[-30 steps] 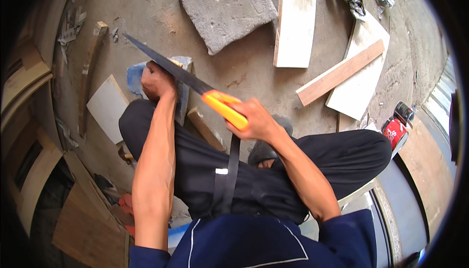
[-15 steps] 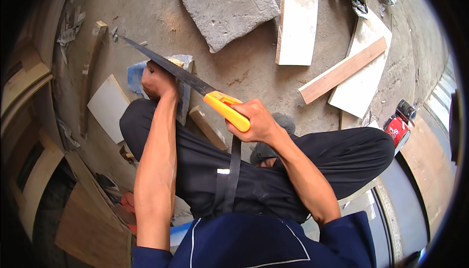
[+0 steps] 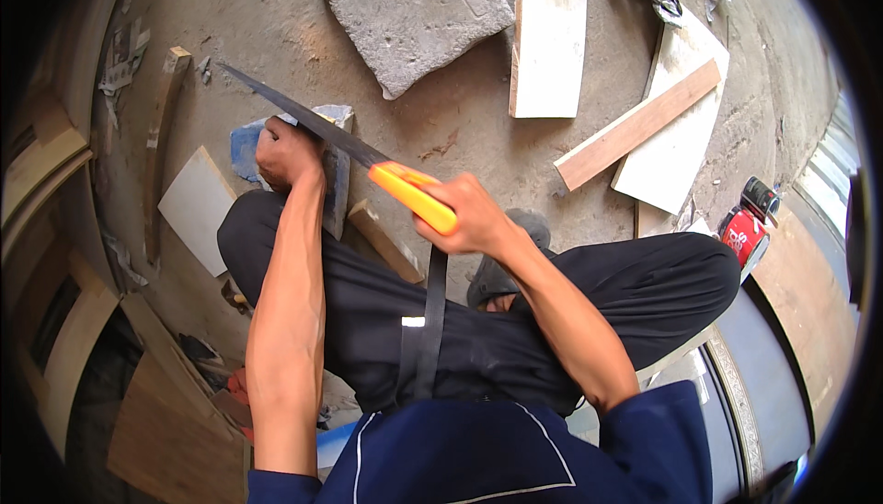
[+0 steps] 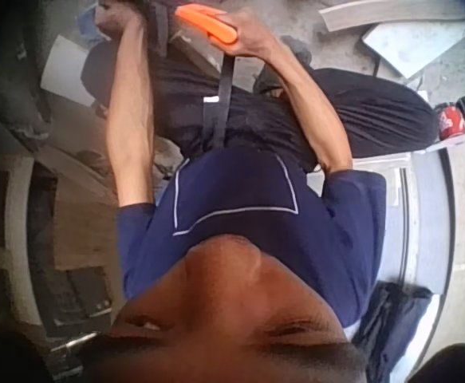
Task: The person sits on the floor and uses a hand saw to cut small pieces of wood. They repeatedly pick up wood pieces, position them on a concrete block, and saw them into smaller segments, occasionally stacking the cut pieces.
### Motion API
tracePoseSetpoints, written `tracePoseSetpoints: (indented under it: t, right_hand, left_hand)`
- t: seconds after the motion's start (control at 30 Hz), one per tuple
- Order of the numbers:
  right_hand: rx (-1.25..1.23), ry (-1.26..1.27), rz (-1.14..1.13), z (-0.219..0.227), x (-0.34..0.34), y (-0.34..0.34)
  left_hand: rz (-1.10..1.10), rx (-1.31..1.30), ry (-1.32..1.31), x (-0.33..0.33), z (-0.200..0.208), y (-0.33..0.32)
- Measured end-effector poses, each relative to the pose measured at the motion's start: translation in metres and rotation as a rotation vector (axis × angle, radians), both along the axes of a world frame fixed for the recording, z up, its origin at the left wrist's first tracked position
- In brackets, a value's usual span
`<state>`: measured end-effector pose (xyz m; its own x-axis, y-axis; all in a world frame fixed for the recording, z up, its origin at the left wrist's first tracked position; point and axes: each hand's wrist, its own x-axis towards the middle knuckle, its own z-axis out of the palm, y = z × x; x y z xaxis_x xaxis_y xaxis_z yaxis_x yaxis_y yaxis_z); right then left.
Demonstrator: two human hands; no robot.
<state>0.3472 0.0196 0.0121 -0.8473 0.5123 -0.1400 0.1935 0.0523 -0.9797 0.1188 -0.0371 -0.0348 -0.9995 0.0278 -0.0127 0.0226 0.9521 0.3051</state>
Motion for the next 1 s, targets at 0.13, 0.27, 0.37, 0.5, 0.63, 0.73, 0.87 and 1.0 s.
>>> tracePoseSetpoints:
  t: [0.13,0.27,0.37,0.5,0.63,0.73,0.87,1.0]
  right_hand:
    - [0.073,0.044,0.016,0.006,0.002,0.004]
    - [0.079,0.037,0.050,0.009,-0.003,0.000]
    - [0.024,0.033,0.031,0.010,0.007,-0.005]
    - [0.051,0.072,0.033,0.006,0.002,0.006]
    - [-0.012,0.079,0.018,0.010,0.008,0.003]
    - [-0.046,0.080,0.009,0.011,0.012,0.004]
    - [0.044,0.051,0.032,0.000,-0.012,0.008]
    - [-0.054,0.126,-0.026,0.008,0.012,0.001]
  left_hand:
    - [-0.007,0.050,-0.025,-0.001,0.005,0.011]
    - [-0.036,0.130,-0.103,0.000,0.008,0.000]
    - [-0.016,0.057,-0.113,0.000,0.010,0.001]
    - [-0.041,0.028,-0.095,0.001,0.012,0.005]
    - [-0.034,0.083,-0.066,-0.001,0.007,0.000]
    - [-0.052,0.101,-0.076,0.001,0.009,0.003]
    - [-0.042,0.037,-0.033,0.002,0.005,0.006]
    - [-0.017,0.034,0.003,-0.005,-0.004,-0.002]
